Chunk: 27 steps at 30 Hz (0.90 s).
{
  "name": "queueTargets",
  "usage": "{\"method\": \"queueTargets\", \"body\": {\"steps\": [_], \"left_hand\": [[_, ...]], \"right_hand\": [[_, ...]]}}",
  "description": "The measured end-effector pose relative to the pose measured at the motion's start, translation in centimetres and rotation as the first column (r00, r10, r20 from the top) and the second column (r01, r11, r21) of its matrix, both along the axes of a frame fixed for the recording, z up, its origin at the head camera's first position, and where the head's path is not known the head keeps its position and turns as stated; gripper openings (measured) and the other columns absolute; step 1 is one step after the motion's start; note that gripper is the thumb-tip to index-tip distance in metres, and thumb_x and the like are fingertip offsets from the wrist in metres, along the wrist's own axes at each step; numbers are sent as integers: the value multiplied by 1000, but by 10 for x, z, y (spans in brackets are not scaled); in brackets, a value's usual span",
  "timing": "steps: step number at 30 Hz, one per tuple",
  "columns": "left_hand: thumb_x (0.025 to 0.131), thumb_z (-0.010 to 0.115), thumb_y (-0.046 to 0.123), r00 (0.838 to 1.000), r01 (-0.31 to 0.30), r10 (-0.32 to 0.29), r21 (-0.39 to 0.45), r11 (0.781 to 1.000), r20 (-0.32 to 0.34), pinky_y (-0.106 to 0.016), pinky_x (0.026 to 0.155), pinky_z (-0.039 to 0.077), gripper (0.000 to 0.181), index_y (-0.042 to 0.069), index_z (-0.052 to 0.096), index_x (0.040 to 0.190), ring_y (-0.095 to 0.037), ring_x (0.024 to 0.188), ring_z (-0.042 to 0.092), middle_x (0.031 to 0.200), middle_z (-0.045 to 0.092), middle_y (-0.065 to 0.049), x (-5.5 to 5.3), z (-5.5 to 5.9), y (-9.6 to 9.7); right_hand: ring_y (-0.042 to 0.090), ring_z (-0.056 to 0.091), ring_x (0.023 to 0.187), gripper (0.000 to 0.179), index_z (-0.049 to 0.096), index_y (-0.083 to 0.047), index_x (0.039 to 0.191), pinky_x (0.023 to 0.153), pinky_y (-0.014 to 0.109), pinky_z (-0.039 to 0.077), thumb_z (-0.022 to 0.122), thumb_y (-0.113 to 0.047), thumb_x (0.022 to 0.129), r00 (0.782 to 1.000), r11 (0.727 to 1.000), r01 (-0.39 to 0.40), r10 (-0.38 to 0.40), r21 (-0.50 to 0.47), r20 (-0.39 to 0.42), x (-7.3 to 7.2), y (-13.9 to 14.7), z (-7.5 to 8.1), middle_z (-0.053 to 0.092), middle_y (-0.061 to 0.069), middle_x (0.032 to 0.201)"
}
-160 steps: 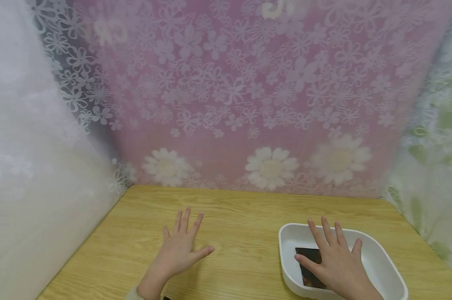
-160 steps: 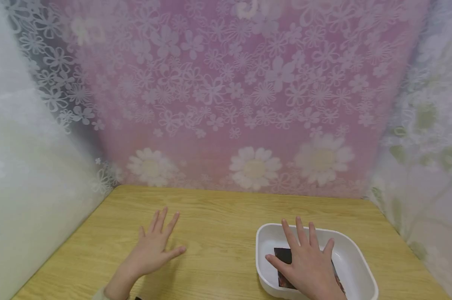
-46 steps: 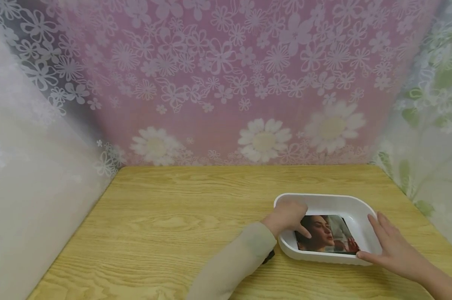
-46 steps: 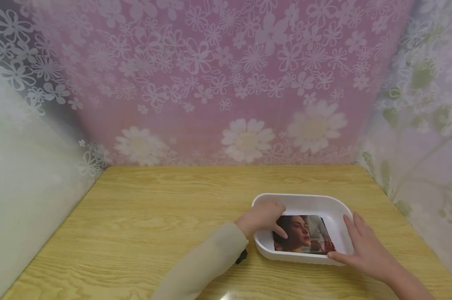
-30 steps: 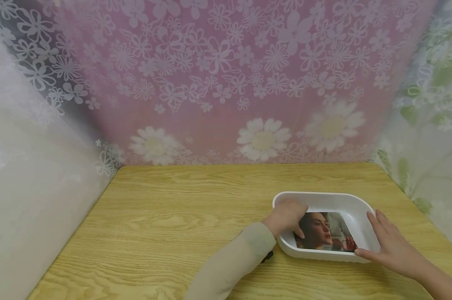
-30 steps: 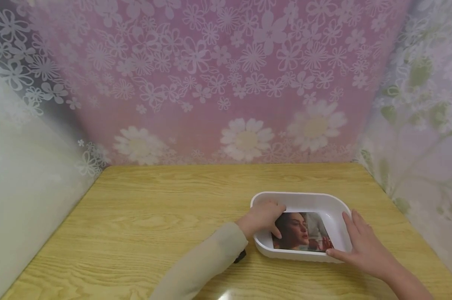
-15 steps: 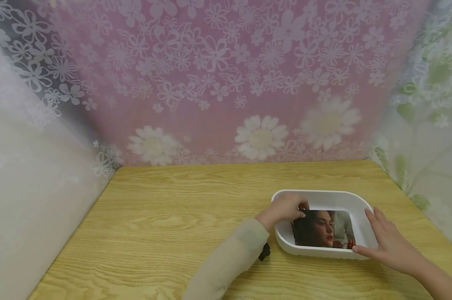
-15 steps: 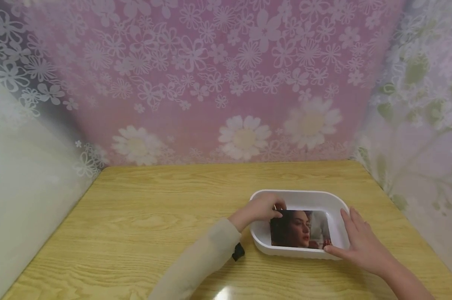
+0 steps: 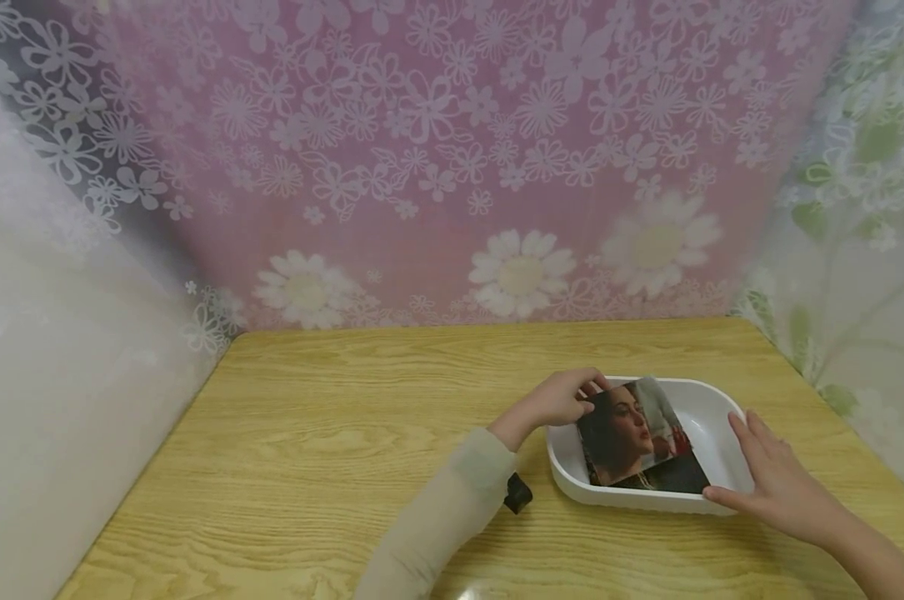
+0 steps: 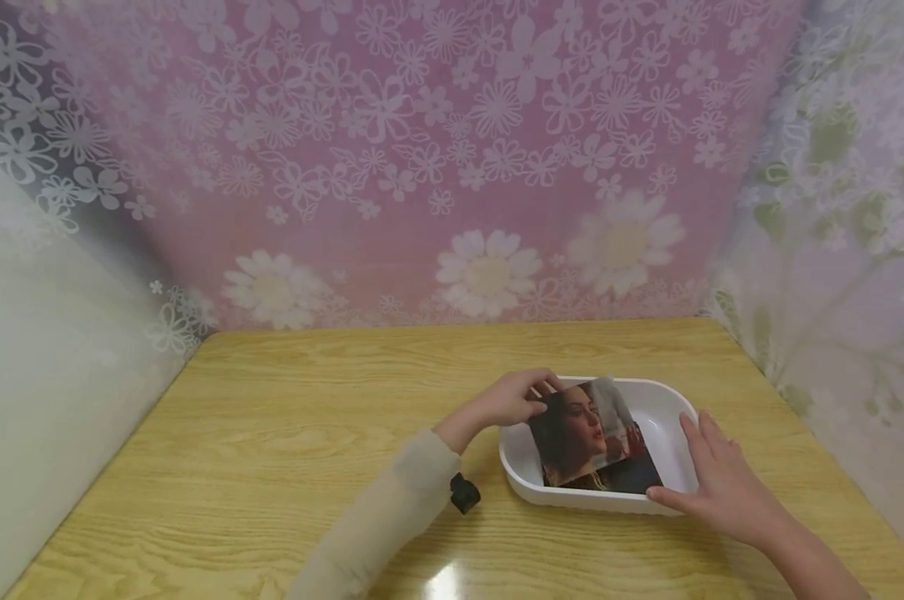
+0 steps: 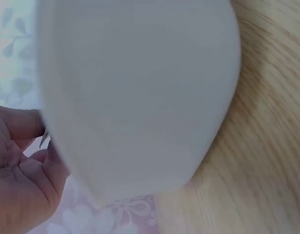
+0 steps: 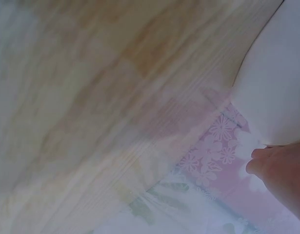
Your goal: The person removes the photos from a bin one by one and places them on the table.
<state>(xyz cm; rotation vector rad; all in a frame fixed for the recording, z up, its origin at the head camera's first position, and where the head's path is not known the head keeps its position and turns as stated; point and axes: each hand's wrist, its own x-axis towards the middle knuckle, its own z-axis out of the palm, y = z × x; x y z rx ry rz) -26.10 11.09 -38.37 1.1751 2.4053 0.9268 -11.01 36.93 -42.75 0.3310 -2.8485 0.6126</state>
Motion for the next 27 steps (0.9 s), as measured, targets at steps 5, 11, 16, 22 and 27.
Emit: {"method": "queueTargets", "body": {"steps": [5, 11, 16, 22, 27], "left_hand": [[90, 47, -1, 980, -101, 78, 117, 988, 183, -21, 74, 42, 37, 17, 55, 120, -18, 112, 46, 124, 48, -2, 1, 7, -13], [88, 48, -3, 898, -220, 102, 236, 946, 427, -26, 65, 44, 43, 17, 51, 126, -19, 110, 46, 126, 42, -2, 3, 13, -33], [87, 53, -2, 828, -338, 112, 329, 882, 550, -33, 73, 48, 49, 13, 43, 132, -21, 101, 49, 116, 42, -7, -1, 10, -67], [84, 57, -1, 817, -436, 196, 357, 826, 542, -40, 79, 45, 56, 12, 38, 135, -27, 101, 49, 123, 39, -12, -9, 2, -111], [83, 61, 4, 846, -444, 291, 289, 848, 447, -34, 75, 47, 60, 11, 35, 136, -31, 108, 44, 137, 31, -8, -14, -10, -138]], "right_hand": [[46, -4, 126, 102, 5, 9, 138, 95, 58, -10, 72, -29, 71, 1000, 1000, -4, 4, -3, -8, 0, 0, 0, 1, 41, 134], [50, -1, 124, 103, 5, 9, 138, 94, 58, -10, 71, -31, 71, 1000, 1000, 12, -12, 2, 9, -1, -2, 0, 2, 41, 134], [49, -3, 125, 102, 5, 11, 137, 94, 59, -9, 72, -31, 72, 1000, 1000, 2, -2, -8, 12, -4, -5, -3, 1, 42, 133], [53, 2, 122, 103, 7, 14, 136, 95, 59, -6, 73, -31, 70, 1000, 1000, 12, -12, 4, -6, -4, -4, -5, 3, 43, 132], [51, 0, 123, 102, 7, 14, 136, 94, 61, -6, 72, -31, 71, 1000, 1000, 6, -5, 15, -19, -5, -1, -4, 3, 43, 132]]}}
